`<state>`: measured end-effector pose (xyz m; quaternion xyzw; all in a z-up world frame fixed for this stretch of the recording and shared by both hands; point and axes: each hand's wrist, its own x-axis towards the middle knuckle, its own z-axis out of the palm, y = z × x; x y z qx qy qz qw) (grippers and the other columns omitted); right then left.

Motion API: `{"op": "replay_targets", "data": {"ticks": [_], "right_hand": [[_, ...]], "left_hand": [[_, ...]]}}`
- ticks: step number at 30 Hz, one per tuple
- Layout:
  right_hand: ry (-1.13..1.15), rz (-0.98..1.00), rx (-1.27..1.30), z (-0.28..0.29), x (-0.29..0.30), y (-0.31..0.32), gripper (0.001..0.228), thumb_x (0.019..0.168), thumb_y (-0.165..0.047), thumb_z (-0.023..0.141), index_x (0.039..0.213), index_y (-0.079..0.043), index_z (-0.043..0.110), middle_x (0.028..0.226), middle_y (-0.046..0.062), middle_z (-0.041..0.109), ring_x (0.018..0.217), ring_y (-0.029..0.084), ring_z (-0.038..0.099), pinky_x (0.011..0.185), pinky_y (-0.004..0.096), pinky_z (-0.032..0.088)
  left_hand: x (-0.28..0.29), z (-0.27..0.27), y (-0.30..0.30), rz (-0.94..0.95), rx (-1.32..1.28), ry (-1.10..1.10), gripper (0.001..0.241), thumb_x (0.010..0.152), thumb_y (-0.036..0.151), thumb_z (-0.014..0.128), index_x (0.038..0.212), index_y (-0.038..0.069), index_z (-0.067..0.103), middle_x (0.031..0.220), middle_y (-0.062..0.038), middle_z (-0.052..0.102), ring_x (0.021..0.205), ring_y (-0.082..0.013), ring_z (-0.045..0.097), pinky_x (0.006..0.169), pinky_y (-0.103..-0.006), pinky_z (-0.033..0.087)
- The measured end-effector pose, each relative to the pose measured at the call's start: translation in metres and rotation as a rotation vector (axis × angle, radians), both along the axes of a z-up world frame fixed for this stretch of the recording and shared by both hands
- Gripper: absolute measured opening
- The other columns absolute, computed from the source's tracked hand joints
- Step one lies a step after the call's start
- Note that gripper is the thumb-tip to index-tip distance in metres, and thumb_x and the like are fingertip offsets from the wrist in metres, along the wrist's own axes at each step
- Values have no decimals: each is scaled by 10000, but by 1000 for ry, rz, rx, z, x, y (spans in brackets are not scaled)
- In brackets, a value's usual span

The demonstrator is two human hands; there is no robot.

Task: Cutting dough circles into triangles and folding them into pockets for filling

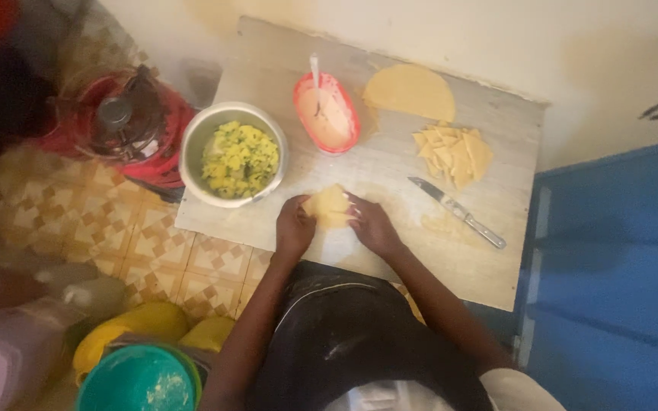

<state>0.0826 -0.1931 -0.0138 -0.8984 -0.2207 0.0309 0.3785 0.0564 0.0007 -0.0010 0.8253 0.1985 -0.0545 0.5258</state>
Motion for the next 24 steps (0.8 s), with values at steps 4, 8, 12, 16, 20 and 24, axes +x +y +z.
{"op": "replay_targets", "data": {"ticks": [4, 8, 12, 16, 20, 24], "right_hand": [[11, 73, -191, 17, -1, -5, 479, 737, -138, 648, 1208, -153, 557, 846, -2, 679, 845, 201, 630, 834, 346, 432], [45, 107, -164, 14, -2, -6, 471, 718, -107, 654, 1178, -129, 554, 823, 10, 683, 840, 244, 616, 814, 407, 396], [-83, 87, -125, -6, -1, -16, 399, 746, -225, 659, 1134, -159, 595, 810, -67, 685, 837, 162, 615, 811, 334, 401], [-91, 75, -109, -10, 1, -18, 327, 738, -236, 678, 1043, -126, 634, 763, -13, 685, 778, 208, 625, 760, 354, 437], [-164, 145, -20, 38, 7, -10, 292, 686, -246, 754, 919, -103, 651, 836, 56, 681, 802, 269, 633, 739, 397, 440], [-387, 44, -129, 40, 52, 3, 499, 634, -387, 794, 1033, -129, 642, 919, 21, 637, 895, 202, 597, 803, 330, 418]], "left_hand": [[-13, -16, -3, 58, -140, -215, 433, 719, -50, 616, 1139, 28, 548, 859, -151, 518, 803, -252, 577, 727, -320, 507], [-15, -2, -6, 51, 45, -351, 452, 685, -66, 660, 1114, -30, 522, 1017, -199, 503, 929, -396, 573, 779, -415, 508], [-32, -12, -1, -158, 398, -529, 387, 735, 56, 630, 1108, -4, 548, 1083, -188, 533, 1091, -347, 502, 946, -428, 371], [-35, -6, 0, -654, 536, -584, 346, 829, 312, 576, 1101, 99, 588, 1106, -106, 581, 1113, -274, 507, 917, -421, 374], [-28, 22, 5, -918, 463, -323, 465, 881, 474, 498, 1192, 131, 540, 1219, -89, 538, 1219, -257, 414, 1011, -435, 287], [-31, 2, 6, -793, 514, -547, 435, 780, 442, 617, 1119, 171, 592, 1152, -6, 584, 1143, -204, 483, 894, -403, 370]]}}
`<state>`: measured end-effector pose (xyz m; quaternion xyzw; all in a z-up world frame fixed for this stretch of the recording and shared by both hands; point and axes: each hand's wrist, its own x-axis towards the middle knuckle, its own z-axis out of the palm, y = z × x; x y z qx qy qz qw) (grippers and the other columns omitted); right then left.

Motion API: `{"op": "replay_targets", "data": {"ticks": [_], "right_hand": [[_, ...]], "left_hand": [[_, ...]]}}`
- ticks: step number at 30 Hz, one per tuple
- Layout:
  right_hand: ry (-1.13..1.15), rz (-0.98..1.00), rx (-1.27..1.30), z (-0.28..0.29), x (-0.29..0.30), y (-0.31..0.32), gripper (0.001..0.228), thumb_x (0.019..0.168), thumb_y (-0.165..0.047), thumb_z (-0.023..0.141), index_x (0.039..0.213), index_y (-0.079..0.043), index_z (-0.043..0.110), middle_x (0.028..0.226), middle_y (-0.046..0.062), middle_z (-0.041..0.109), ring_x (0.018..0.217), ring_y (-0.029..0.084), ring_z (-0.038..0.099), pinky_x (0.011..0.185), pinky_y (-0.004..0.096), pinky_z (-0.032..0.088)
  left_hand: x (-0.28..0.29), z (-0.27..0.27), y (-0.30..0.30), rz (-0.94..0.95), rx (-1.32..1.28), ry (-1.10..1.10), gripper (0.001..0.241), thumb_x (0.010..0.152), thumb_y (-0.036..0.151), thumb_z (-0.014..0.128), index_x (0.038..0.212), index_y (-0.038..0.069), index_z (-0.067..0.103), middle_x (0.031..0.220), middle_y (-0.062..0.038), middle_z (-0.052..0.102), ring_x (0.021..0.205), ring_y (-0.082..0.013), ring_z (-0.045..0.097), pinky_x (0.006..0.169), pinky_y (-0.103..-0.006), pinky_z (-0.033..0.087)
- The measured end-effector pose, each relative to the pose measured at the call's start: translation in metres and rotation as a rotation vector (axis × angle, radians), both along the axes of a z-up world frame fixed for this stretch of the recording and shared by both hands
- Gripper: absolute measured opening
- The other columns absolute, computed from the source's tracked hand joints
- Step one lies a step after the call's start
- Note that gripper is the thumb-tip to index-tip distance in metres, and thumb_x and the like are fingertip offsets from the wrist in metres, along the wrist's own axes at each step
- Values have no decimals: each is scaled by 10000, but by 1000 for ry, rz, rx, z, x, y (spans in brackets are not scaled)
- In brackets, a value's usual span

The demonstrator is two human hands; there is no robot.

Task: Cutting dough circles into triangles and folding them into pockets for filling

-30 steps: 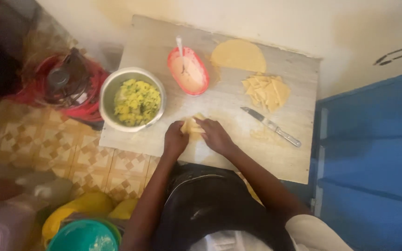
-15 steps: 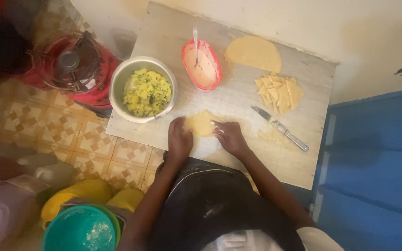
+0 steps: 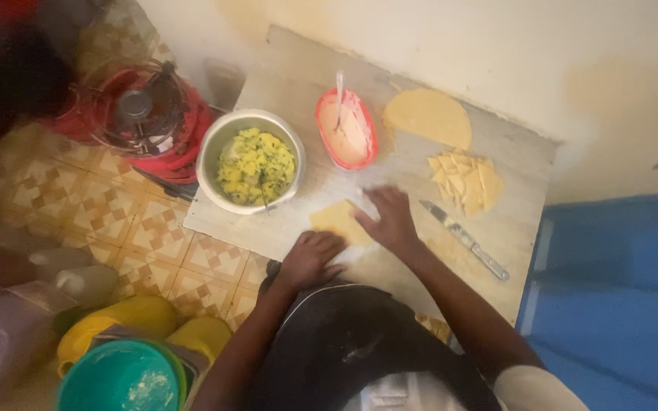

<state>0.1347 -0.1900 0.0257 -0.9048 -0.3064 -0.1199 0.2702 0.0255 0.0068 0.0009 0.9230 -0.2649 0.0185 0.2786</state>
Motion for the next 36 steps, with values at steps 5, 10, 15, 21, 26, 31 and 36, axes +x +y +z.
{"op": "replay_targets", "data": {"ticks": [5, 10, 15, 21, 26, 31, 36], "right_hand": [[-119, 90, -492, 13, 92, 51, 695, 708, -747, 473, 999, -142, 652, 987, 82, 526, 1011, 297, 448, 905, 555, 292], [184, 133, -1216, 37, 108, 85, 721, 746, -734, 317, 1043, -169, 652, 1174, 64, 557, 1201, 224, 359, 1077, 531, 58], [229, 188, -1134, 34, 98, 80, 657, 750, -699, 362, 953, -164, 686, 1068, 32, 604, 1105, 199, 425, 1057, 514, 128], [313, 66, -653, 36, 89, 76, 531, 731, -614, 570, 835, -101, 660, 949, 84, 571, 1018, 254, 459, 1000, 482, 212], [304, 188, -933, 59, 90, 82, 529, 732, -666, 485, 878, -192, 670, 942, 19, 540, 1000, 193, 413, 991, 459, 194], [351, 157, -682, 66, 87, 77, 470, 723, -590, 531, 704, -138, 656, 866, 42, 566, 956, 202, 455, 940, 408, 238], [194, 153, -322, 2, 117, 53, 290, 705, -446, 635, 693, -160, 595, 940, -25, 580, 1017, 172, 468, 873, 316, 280]], "left_hand": [[-1, -23, 0, 43, -16, -96, 343, 810, 441, 585, 1034, 184, 624, 1115, 33, 606, 1095, -172, 514, 866, -375, 391], [-2, -21, 2, 70, -84, -33, 339, 825, 437, 577, 1032, 173, 629, 1098, 21, 621, 1103, -171, 519, 862, -376, 393], [-1, -17, 4, 91, -128, -104, 311, 804, 409, 603, 995, 166, 640, 1070, 28, 631, 1072, -160, 540, 825, -357, 402], [-3, -16, 1, 74, -114, -75, 317, 789, 373, 636, 988, 127, 645, 1060, -19, 639, 1069, -203, 545, 837, -396, 416], [0, -10, 5, 88, -117, -90, 320, 813, 419, 601, 1034, 190, 629, 1089, 40, 626, 1093, -150, 530, 850, -341, 393], [-1, 2, 4, 69, -95, -35, 301, 819, 390, 618, 1020, 165, 632, 1069, 13, 632, 1092, -171, 536, 850, -361, 405], [0, -2, 5, 83, -115, -58, 294, 809, 376, 617, 1003, 157, 637, 1051, 16, 638, 1066, -171, 546, 846, -356, 402]]}}
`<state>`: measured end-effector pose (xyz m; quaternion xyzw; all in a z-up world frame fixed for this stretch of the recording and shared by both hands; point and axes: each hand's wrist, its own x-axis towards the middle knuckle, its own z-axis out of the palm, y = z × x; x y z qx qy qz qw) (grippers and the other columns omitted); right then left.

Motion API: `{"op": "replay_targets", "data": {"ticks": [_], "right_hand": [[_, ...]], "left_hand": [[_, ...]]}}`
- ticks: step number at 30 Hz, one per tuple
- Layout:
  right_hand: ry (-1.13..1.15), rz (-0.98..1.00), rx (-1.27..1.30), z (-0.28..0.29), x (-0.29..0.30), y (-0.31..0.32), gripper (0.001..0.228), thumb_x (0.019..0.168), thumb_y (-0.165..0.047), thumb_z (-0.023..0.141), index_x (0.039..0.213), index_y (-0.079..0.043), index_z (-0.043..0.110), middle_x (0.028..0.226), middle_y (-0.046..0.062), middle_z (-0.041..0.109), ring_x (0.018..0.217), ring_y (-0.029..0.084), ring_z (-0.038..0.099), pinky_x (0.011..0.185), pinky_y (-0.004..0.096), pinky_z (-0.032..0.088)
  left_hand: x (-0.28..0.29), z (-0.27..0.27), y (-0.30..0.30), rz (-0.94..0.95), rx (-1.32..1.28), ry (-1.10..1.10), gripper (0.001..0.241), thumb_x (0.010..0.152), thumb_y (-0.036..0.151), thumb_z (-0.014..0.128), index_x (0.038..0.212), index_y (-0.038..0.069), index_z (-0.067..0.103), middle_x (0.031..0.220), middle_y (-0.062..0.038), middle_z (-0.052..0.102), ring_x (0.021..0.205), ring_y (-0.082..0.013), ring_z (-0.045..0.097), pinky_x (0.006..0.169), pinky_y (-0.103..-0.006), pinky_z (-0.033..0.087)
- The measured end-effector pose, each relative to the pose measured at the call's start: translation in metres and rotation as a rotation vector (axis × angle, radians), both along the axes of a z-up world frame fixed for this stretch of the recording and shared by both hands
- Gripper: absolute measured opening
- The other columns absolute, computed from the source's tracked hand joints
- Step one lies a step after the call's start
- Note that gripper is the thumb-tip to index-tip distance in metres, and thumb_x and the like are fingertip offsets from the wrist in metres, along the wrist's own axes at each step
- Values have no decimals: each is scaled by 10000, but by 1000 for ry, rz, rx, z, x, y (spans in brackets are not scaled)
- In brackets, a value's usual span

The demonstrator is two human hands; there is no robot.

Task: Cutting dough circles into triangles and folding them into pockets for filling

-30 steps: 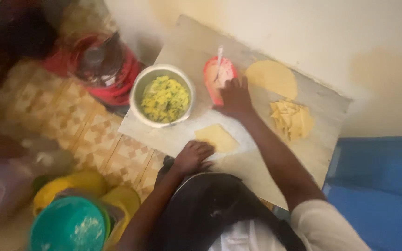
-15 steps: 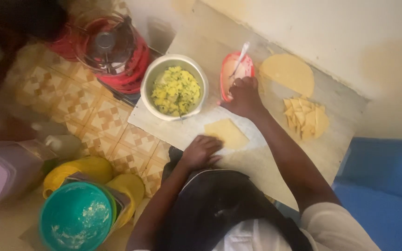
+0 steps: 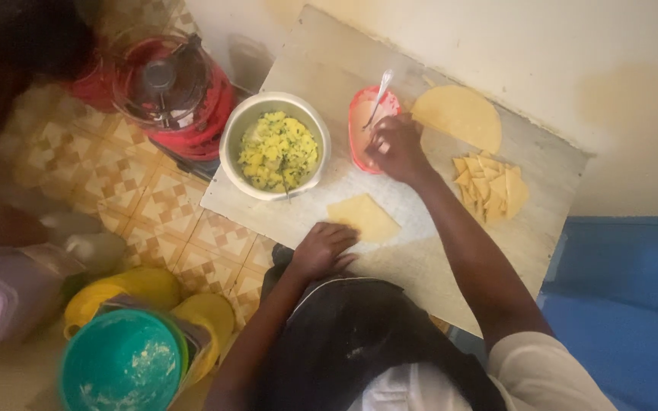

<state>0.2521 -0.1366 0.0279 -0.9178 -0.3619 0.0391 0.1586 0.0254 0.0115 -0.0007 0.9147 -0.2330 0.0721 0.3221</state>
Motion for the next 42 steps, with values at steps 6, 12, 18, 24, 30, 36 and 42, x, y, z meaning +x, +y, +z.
{"op": "replay_targets", "data": {"ticks": [6, 12, 18, 24, 30, 36, 42], "right_hand": [[313, -40, 500, 42, -2, 1, 606, 958, -533, 339, 528, -139, 503, 515, 17, 503, 549, 113, 503, 661, 264, 425], [436, -217, 606, 19, -45, -18, 498, 930, -535, 336, 954, -143, 643, 823, 54, 619, 751, 187, 593, 726, 304, 433], [-245, 99, 286, 0, -127, -49, 139, 816, -341, 605, 793, -207, 574, 1192, -47, 514, 1182, 230, 378, 968, 406, 258], [-188, -89, -259, -23, -165, -62, 513, 754, -470, 584, 1226, -279, 524, 1366, 111, 395, 1212, 309, 406, 898, 485, 332], [-269, -15, -184, -14, -176, -55, 551, 752, -527, 569, 1247, -294, 496, 1367, 88, 403, 1222, 322, 397, 874, 520, 364], [-289, -13, -134, -29, -166, -63, 437, 708, -519, 601, 1082, -293, 605, 1335, 58, 450, 1196, 306, 432, 874, 493, 371], [-279, -83, 83, -5, -117, -45, 322, 724, -446, 655, 938, -213, 594, 1214, 71, 498, 1138, 309, 449, 838, 458, 339]], "left_hand": [[0, 11, 0, -4, -7, 29, 273, 801, 331, 636, 1000, 144, 641, 1057, 7, 635, 1065, -182, 553, 833, -365, 416], [-1, 7, -1, 22, -8, 27, 286, 806, 365, 628, 994, 150, 644, 1044, 4, 641, 1064, -171, 556, 847, -357, 404], [1, 6, -1, 9, -5, -34, 280, 797, 362, 639, 988, 157, 646, 1055, 17, 641, 1072, -155, 556, 836, -340, 412], [1, 4, -3, 14, 8, -31, 254, 819, 343, 616, 985, 153, 650, 1037, 3, 644, 1065, -172, 558, 847, -364, 410], [1, -7, -6, -6, 2, -15, 245, 821, 310, 608, 1002, 147, 637, 1058, 3, 634, 1075, -176, 550, 841, -365, 415], [0, -4, -3, -2, 23, -78, 231, 842, 336, 579, 979, 161, 642, 1050, 18, 636, 1080, -150, 548, 843, -338, 408], [0, 0, -3, -3, 6, -97, 229, 854, 322, 567, 968, 136, 639, 1009, -7, 646, 1056, -170, 567, 821, -357, 416]]}}
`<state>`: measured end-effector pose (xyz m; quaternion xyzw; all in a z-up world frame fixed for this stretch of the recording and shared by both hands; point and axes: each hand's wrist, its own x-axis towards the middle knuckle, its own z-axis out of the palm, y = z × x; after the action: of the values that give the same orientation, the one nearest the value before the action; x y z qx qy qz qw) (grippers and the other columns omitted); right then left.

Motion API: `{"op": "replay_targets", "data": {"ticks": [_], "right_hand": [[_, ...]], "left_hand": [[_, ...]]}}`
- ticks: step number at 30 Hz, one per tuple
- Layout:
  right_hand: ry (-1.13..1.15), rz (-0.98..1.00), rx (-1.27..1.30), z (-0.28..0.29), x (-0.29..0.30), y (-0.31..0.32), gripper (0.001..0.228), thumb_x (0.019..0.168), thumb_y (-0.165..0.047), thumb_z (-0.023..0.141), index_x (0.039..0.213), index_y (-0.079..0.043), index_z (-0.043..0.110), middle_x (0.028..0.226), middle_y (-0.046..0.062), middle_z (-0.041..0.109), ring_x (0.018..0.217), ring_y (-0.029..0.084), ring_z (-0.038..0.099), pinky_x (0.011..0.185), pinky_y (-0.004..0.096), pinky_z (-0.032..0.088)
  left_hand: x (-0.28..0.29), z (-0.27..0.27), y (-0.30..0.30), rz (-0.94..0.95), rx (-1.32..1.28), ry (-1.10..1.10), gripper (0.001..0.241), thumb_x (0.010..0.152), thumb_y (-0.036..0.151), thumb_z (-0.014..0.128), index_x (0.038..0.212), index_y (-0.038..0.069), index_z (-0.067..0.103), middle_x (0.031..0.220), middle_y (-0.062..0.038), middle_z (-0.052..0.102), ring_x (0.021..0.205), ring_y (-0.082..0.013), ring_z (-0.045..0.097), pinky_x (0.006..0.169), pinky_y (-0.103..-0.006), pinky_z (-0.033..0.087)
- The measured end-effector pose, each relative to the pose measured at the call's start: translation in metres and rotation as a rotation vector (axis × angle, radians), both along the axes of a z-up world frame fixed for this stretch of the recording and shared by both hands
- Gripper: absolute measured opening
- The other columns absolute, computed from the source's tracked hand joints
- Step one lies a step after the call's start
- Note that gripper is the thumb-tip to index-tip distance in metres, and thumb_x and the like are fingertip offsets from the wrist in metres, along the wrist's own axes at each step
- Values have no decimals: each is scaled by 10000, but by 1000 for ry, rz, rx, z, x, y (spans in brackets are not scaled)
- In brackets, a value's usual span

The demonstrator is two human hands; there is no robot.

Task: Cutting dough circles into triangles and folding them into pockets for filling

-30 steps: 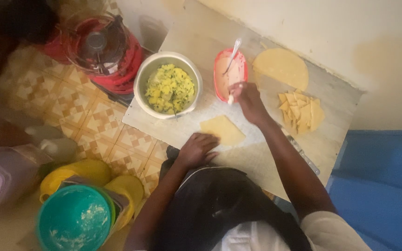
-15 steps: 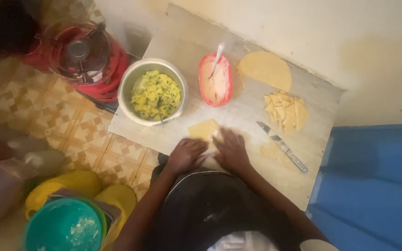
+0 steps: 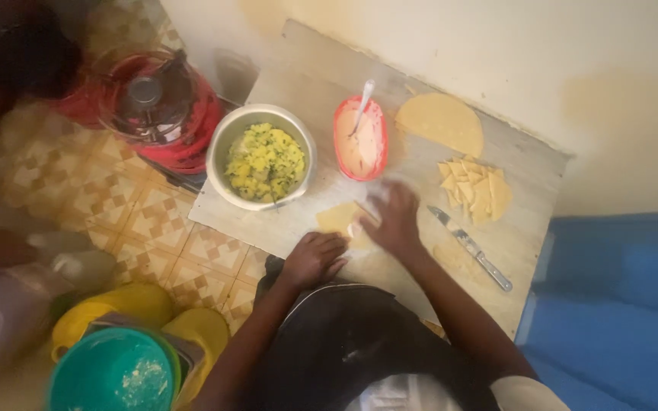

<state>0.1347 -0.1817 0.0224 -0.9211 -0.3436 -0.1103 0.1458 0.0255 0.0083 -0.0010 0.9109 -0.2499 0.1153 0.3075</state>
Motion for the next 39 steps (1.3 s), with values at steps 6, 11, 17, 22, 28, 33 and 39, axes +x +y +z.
{"op": "replay_targets", "data": {"ticks": [6, 11, 17, 22, 28, 33, 39], "right_hand": [[26, -23, -219, 36, 69, 38, 592, 656, -627, 597, 998, -144, 627, 966, 45, 488, 1022, 256, 427, 935, 534, 243], [215, 106, -512, 29, 90, 51, 523, 772, -637, 438, 749, -177, 687, 907, 43, 579, 989, 244, 488, 999, 560, 194], [272, 1, -306, -34, 112, 30, 314, 820, -437, 496, 798, -174, 666, 970, -2, 564, 1071, 222, 422, 1007, 432, 168], [198, 107, 491, -31, 51, 1, 235, 931, -284, 484, 1035, -96, 580, 1042, 108, 522, 1046, 291, 460, 939, 404, 291], [-21, 60, 2, -55, -46, -16, 306, 822, -476, 469, 999, -252, 577, 1200, 76, 497, 1065, 290, 484, 800, 433, 351], [-140, -120, -148, -36, -74, -6, 506, 878, -520, 299, 1236, -226, 502, 1306, 159, 443, 1039, 350, 497, 722, 414, 387], [-121, -147, -201, -25, -72, -11, 512, 848, -543, 403, 1259, -251, 492, 1325, 142, 447, 1127, 361, 475, 813, 483, 389]], "left_hand": [[-2, 4, 1, 15, -37, -50, 222, 852, 328, 578, 942, 139, 652, 1007, -5, 654, 1040, -173, 582, 818, -348, 424], [-1, 0, 2, -20, -55, 78, 242, 872, 300, 551, 963, 97, 646, 1020, -58, 651, 1070, -213, 573, 838, -385, 430], [-1, 6, 2, 47, -46, -97, 221, 842, 319, 587, 909, 123, 665, 989, -16, 664, 1028, -171, 597, 802, -333, 444], [1, 1, 2, 5, -73, -107, 191, 835, 277, 607, 885, 103, 667, 974, -41, 669, 1013, -185, 607, 809, -335, 458], [1, 8, 2, 31, -93, -159, 180, 838, 284, 601, 842, 119, 672, 937, -30, 677, 978, -177, 621, 818, -320, 459], [2, 10, -1, 51, -90, -180, 175, 846, 279, 587, 818, 128, 671, 927, -28, 679, 985, -170, 620, 825, -308, 460], [1, 14, -2, 47, -95, -205, 184, 847, 274, 589, 812, 111, 667, 912, -39, 679, 960, -187, 627, 806, -317, 469]]}}
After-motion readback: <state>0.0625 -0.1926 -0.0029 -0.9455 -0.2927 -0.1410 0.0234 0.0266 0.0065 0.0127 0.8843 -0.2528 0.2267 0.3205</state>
